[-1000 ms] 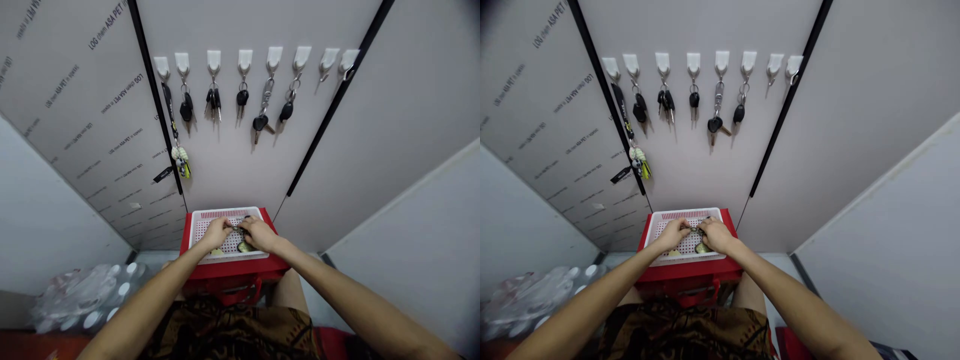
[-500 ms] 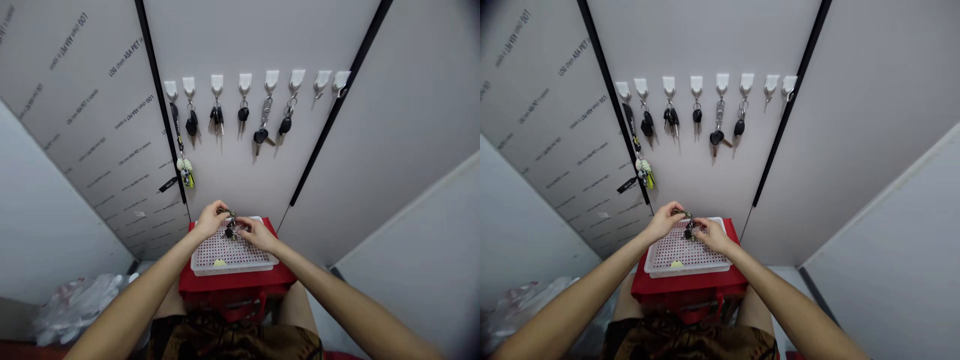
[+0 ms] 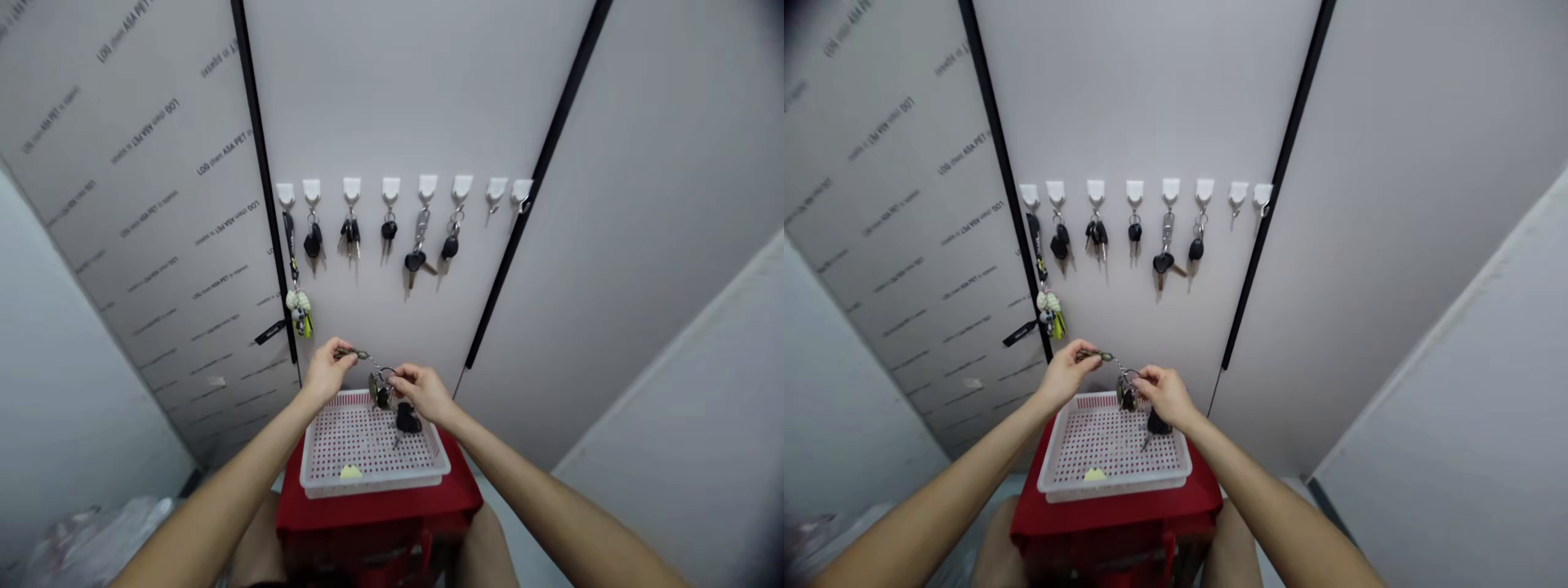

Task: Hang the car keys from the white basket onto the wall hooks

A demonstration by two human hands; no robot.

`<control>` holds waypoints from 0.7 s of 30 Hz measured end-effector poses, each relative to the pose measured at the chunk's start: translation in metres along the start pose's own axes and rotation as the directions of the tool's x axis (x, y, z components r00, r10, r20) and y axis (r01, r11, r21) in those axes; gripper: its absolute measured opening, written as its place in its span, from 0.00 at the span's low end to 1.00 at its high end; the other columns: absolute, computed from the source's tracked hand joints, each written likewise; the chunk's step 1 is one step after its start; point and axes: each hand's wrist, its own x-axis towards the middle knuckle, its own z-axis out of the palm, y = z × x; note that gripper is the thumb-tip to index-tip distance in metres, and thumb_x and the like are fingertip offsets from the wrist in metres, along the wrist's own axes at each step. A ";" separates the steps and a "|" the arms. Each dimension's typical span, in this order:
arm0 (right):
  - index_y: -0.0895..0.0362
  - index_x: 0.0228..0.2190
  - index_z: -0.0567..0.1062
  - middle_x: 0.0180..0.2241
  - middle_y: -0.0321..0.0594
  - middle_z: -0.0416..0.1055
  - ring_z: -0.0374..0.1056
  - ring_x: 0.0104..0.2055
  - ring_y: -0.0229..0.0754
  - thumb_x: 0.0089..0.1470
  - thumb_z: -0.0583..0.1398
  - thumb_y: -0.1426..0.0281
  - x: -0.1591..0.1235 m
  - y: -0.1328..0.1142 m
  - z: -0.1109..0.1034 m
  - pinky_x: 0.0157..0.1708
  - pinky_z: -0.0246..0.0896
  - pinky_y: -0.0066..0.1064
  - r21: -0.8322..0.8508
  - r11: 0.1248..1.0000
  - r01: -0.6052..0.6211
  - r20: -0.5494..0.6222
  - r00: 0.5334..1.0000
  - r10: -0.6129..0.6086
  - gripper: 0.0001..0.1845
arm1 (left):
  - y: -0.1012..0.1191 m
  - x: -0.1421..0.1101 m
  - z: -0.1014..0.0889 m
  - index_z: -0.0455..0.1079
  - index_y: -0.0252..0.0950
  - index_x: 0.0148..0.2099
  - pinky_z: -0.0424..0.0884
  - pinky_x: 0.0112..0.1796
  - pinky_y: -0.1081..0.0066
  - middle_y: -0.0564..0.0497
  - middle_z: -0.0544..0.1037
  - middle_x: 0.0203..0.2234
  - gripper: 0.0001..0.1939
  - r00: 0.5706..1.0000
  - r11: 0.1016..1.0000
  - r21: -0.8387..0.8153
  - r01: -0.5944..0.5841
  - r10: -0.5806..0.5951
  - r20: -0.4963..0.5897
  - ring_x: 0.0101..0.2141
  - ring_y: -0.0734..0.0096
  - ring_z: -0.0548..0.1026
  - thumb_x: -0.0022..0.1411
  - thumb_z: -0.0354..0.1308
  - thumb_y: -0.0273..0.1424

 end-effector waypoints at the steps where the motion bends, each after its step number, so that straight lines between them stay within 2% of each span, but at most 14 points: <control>1: 0.60 0.19 0.65 0.15 0.31 0.61 0.58 0.19 0.30 0.38 0.53 0.65 0.002 -0.006 -0.008 0.22 0.54 0.23 0.077 0.997 -0.024 -0.023 0.999 0.026 0.09 | 0.003 0.002 0.001 0.58 0.33 0.25 0.62 0.27 0.76 0.56 0.67 0.16 0.03 1.000 1.000 -0.009 0.004 -0.004 0.002 0.21 0.79 0.66 0.41 0.50 0.25; 4: 0.61 0.19 0.65 0.16 0.32 0.63 0.60 0.19 0.30 0.35 0.56 0.64 0.010 -0.026 -0.034 0.24 0.57 0.25 0.274 0.961 -0.036 -0.111 0.991 0.069 0.11 | 0.016 0.010 0.010 0.58 0.33 0.24 0.62 0.25 0.77 0.56 0.66 0.15 0.03 0.999 1.000 -0.016 -0.001 0.002 0.038 0.21 0.80 0.65 0.42 0.50 0.25; 7: 0.61 0.19 0.65 0.18 0.32 0.64 0.61 0.19 0.29 0.33 0.57 0.65 0.020 -0.051 -0.062 0.24 0.58 0.25 0.343 0.939 0.035 -0.209 0.977 0.040 0.11 | 0.038 0.023 0.026 0.59 0.33 0.25 0.62 0.24 0.77 0.55 0.66 0.16 0.03 0.995 0.998 -0.006 -0.059 0.059 0.080 0.20 0.79 0.65 0.42 0.50 0.24; 11: 0.61 0.19 0.65 0.17 0.32 0.64 0.61 0.18 0.28 0.35 0.57 0.68 0.032 -0.087 -0.100 0.23 0.60 0.24 0.299 0.942 0.152 -0.363 0.931 -0.035 0.08 | 0.080 0.047 0.052 0.60 0.32 0.26 0.62 0.24 0.77 0.55 0.67 0.16 0.04 0.981 0.983 0.024 -0.184 0.182 0.072 0.20 0.80 0.65 0.42 0.49 0.24; 16: 0.61 0.19 0.64 0.16 0.31 0.63 0.61 0.16 0.27 0.39 0.54 0.74 0.049 -0.131 -0.139 0.20 0.59 0.21 0.180 0.952 0.249 -0.527 0.841 -0.120 0.02 | 0.133 0.071 0.082 0.61 0.33 0.31 0.63 0.25 0.77 0.53 0.69 0.20 0.09 0.949 0.947 0.068 -0.313 0.308 0.070 0.20 0.80 0.66 0.44 0.48 0.22; 21: 0.61 0.17 0.63 0.15 0.31 0.62 0.60 0.15 0.26 0.40 0.53 0.76 0.068 -0.145 -0.167 0.15 0.57 0.19 0.109 0.963 0.246 -0.646 0.754 -0.119 0.05 | 0.159 0.085 0.107 0.62 0.34 0.35 0.64 0.29 0.75 0.51 0.70 0.25 0.12 0.946 0.933 0.155 -0.325 0.318 0.068 0.24 0.78 0.68 0.44 0.49 0.21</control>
